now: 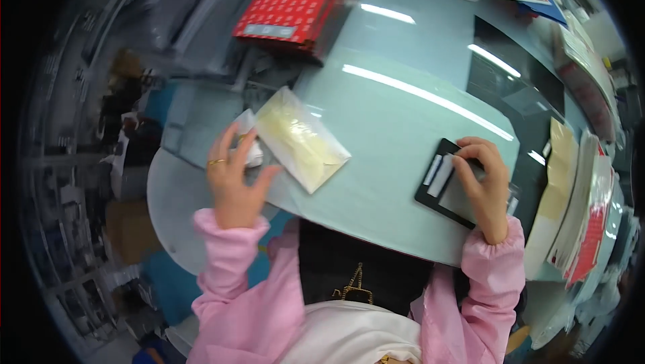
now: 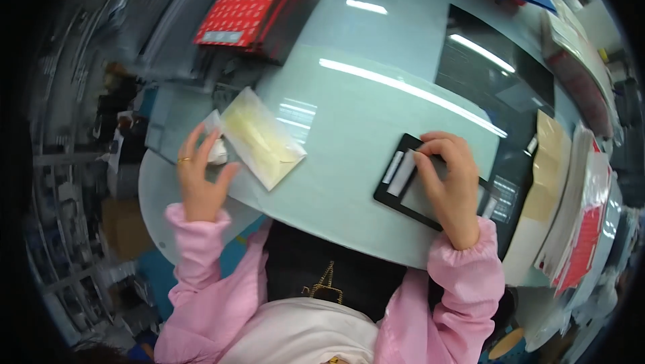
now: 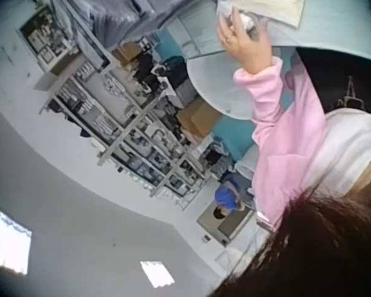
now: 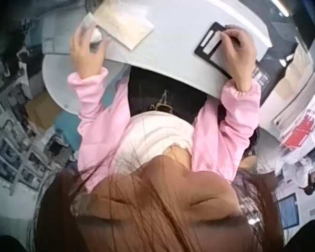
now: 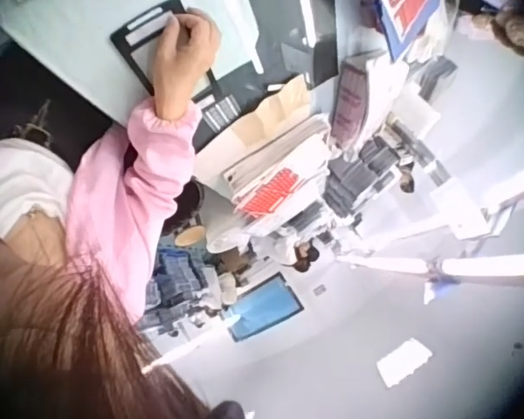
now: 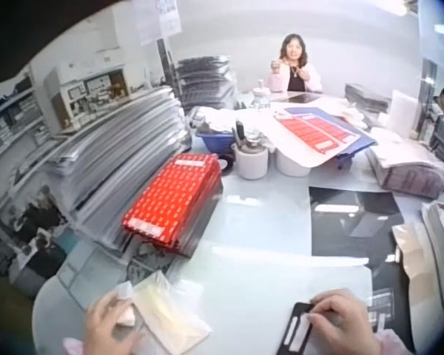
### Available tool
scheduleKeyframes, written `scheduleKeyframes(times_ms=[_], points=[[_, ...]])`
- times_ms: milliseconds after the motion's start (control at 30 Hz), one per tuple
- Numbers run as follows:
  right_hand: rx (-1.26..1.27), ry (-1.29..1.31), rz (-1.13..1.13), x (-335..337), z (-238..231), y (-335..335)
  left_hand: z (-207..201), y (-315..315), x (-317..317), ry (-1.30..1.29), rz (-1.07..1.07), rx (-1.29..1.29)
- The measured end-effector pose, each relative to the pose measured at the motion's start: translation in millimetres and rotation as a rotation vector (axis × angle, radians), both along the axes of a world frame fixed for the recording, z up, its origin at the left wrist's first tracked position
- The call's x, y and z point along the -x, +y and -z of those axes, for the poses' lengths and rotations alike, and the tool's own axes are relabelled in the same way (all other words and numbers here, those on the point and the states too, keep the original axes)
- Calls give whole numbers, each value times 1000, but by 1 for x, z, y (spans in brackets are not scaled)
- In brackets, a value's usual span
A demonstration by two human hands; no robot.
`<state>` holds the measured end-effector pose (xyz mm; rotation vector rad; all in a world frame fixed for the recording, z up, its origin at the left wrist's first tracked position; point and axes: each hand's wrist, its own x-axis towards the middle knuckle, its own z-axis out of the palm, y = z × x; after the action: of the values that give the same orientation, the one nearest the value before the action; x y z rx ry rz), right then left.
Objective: The recorder is applying white adhesive labels onto black electronic frames at a manufacturing workbench.
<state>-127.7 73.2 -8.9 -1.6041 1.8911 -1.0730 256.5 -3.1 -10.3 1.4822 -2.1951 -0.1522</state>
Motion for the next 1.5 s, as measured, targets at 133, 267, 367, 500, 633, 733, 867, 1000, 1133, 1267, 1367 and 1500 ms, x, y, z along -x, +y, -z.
scheduleKeyframes(times_ms=[133, 267, 367, 500, 633, 733, 867, 1000, 1133, 1267, 1367, 1500], points=[[49, 10, -46, -3, 7, -7, 7, 26, -41, -4, 102, -148], [45, 12, -12, -3, 8, -7, 14, 41, -60, -54, 193, -74], [61, -18, -4, 1, 10, -4, 19, 38, -66, -92, 258, 40], [68, -6, 10, 2, 10, -2, 2, 46, -47, 23, 229, 9], [80, 29, -27, 3, 10, -4, -18, 48, 26, 237, 472, 12], [80, 24, -22, 3, 12, -3, -27, 42, 85, 225, 758, -37], [103, 25, -22, 1, 12, -4, -23, 43, 136, 230, 907, 21], [103, 31, -20, 2, 13, -4, -11, 43, 155, 184, 893, 105], [108, 32, -14, 4, 13, -3, -11, 40, 161, 92, 900, 100], [109, 31, -11, 3, 13, -3, -12, 40, 164, 64, 900, 100], [101, 22, -15, 3, 13, -4, -7, 41, 167, 58, 902, 89], [122, 25, -7, 3, 15, -5, -4, 46, 169, 12, 897, 141]])
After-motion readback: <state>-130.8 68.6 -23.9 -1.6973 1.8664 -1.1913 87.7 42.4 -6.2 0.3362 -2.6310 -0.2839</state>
